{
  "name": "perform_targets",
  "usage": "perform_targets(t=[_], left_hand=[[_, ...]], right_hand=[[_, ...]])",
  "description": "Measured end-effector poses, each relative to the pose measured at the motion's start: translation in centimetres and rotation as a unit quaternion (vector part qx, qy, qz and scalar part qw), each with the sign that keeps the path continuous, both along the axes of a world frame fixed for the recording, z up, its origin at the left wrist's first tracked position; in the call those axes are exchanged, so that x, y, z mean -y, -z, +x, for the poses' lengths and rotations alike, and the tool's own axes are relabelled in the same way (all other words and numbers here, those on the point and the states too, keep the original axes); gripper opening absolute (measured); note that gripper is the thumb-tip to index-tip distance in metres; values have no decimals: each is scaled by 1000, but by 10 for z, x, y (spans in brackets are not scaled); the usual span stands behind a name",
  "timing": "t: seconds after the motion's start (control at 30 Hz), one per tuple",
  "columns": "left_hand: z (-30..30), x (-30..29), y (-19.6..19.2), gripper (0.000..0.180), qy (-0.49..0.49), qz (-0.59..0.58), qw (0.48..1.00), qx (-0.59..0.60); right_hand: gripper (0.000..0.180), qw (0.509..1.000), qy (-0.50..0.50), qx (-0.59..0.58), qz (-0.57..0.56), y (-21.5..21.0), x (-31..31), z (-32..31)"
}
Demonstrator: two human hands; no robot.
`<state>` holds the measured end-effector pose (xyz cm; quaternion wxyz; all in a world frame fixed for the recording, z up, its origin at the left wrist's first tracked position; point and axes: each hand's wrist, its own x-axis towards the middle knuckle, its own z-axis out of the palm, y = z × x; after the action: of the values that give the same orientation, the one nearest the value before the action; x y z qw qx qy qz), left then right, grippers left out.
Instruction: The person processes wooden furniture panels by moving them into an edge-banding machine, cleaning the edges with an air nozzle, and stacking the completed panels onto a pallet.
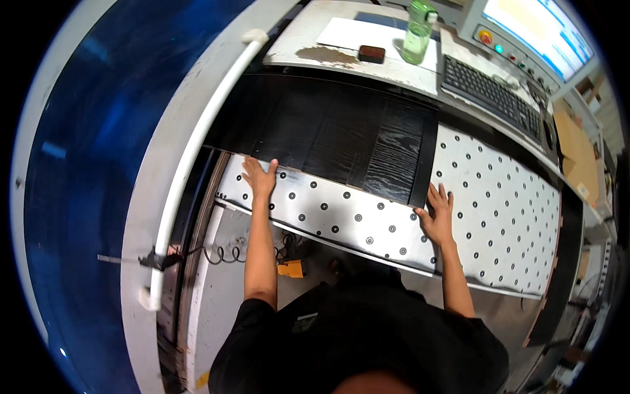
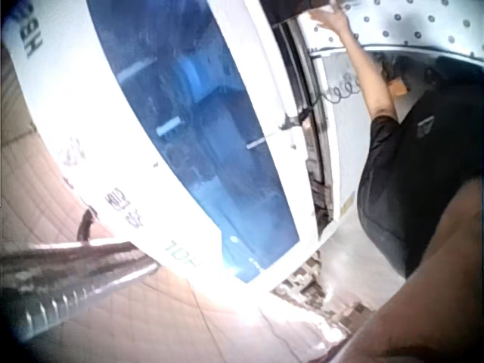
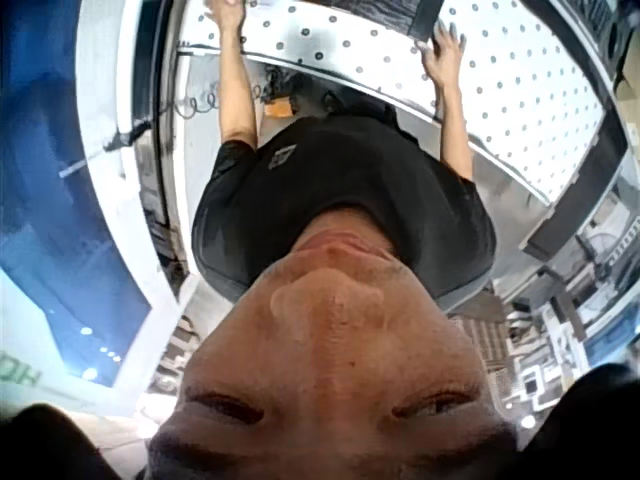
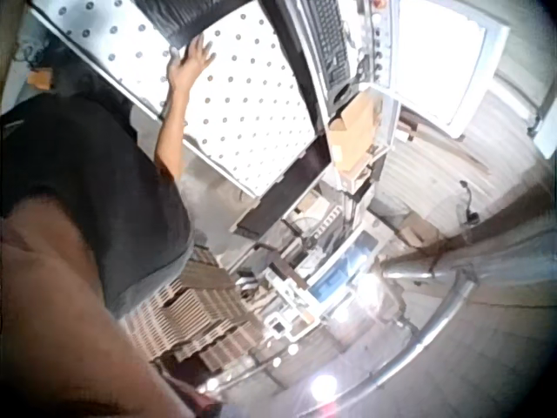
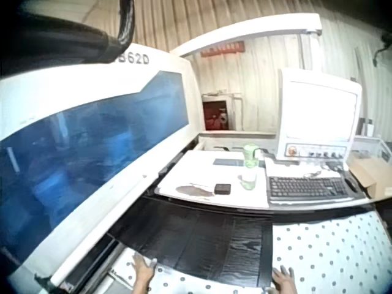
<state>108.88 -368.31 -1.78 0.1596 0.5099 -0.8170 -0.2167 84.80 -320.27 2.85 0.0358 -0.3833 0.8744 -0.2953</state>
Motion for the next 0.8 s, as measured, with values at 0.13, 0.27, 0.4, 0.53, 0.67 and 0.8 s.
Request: perform_targets(t=[0.13,0.27,0.4,0.53,0.67,0.8], left_hand=[[1,-2,-1,109,0,4,1000,17],[0,-3,-5,107,5,-10,1000,8],[-1,-3,-11,108,0,-32,999,7],[38,15,-9,109,-22,1,1000,8],[14,15,-19,110,29,-10,1000,-2],[8,-3,-20,100,57,-93,994,-13]], right_hand=[[75,1000,-5,7,-9,-1,1,-4],[78,1000,-3,-4,-5,-1,1,0],[84,998,28,20,-55,-5,5,4],[89,999,-16,36,-18,-9,11,3],[93,998,-13,54,-16,-13,5,-2],[95,998,-15,55,-8,-12,3,-5]])
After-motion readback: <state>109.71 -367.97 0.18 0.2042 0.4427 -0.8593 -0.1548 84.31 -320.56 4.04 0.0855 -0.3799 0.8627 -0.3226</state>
